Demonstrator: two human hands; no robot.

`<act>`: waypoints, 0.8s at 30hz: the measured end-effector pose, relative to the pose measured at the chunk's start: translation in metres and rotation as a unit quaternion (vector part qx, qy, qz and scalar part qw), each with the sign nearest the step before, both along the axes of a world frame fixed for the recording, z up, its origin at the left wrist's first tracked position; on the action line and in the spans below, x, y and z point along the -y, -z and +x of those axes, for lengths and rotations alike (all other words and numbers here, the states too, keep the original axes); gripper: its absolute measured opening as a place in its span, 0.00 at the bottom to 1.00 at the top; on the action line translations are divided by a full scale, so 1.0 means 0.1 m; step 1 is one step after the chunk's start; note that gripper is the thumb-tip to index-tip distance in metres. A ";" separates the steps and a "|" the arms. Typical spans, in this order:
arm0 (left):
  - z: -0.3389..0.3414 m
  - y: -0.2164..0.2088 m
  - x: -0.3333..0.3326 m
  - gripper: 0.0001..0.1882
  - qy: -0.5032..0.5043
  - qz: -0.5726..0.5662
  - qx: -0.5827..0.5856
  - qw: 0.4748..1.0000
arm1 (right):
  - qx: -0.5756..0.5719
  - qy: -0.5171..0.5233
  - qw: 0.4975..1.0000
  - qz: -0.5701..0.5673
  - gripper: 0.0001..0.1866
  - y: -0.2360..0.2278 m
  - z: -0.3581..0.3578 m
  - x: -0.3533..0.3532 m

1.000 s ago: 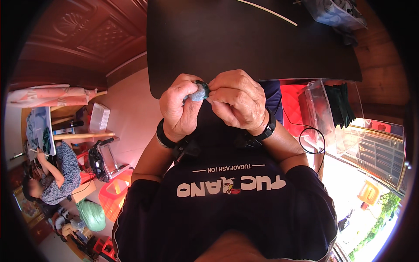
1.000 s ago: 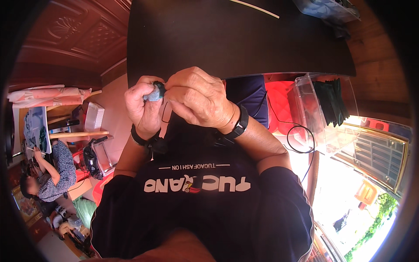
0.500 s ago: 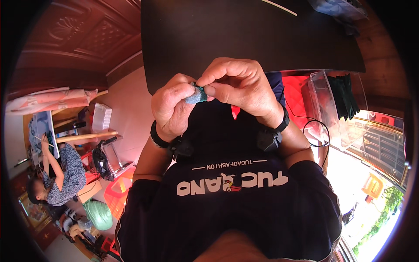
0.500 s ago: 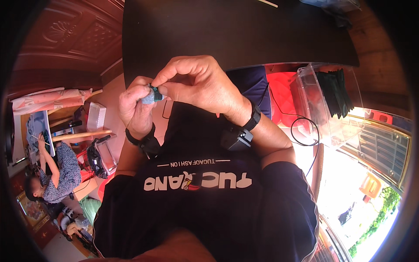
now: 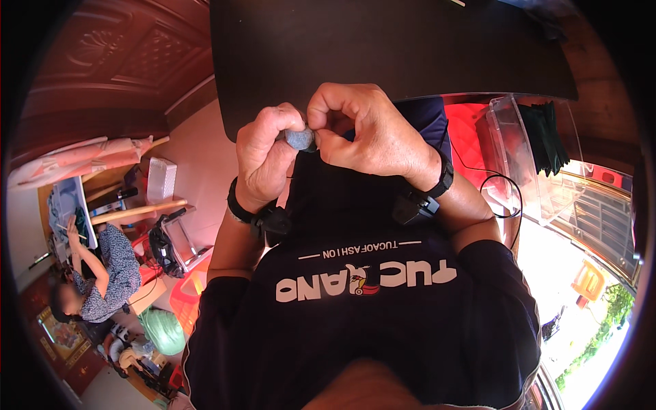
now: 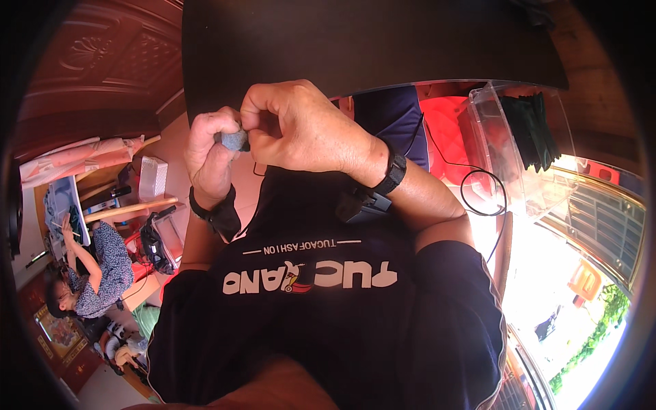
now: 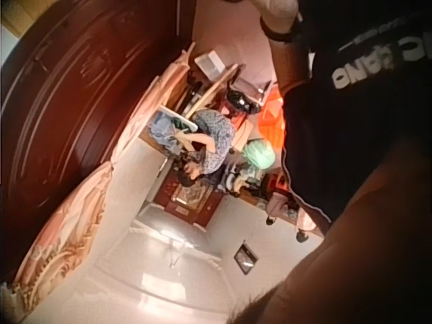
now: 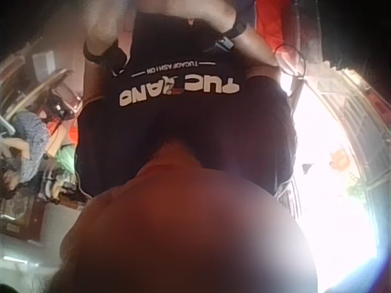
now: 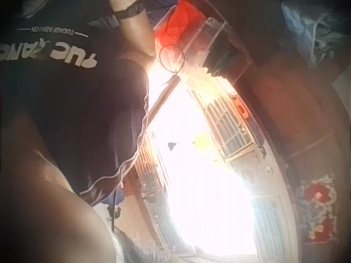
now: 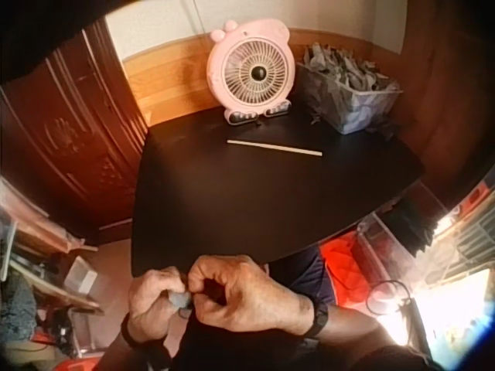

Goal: Turning a fabric strip inside out using a small wooden stick.

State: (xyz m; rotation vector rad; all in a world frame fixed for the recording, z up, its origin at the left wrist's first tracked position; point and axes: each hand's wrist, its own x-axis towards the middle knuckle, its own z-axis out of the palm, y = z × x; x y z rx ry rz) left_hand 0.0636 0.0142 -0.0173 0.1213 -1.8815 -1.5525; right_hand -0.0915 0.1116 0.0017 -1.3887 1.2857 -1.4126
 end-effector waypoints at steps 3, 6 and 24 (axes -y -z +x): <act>-0.01 -0.06 -0.02 0.04 -0.017 0.013 0.006 1.000 | 0.022 0.023 0.999 -0.002 0.05 0.04 0.00 -0.01; -0.05 -0.05 0.00 0.05 -0.025 0.002 -0.012 1.000 | 0.022 0.037 0.999 -0.015 0.05 0.00 -0.03 -0.01; -0.09 0.06 -0.10 0.08 -0.080 0.041 0.008 0.996 | -0.011 0.155 0.977 -0.144 0.10 0.11 0.04 0.05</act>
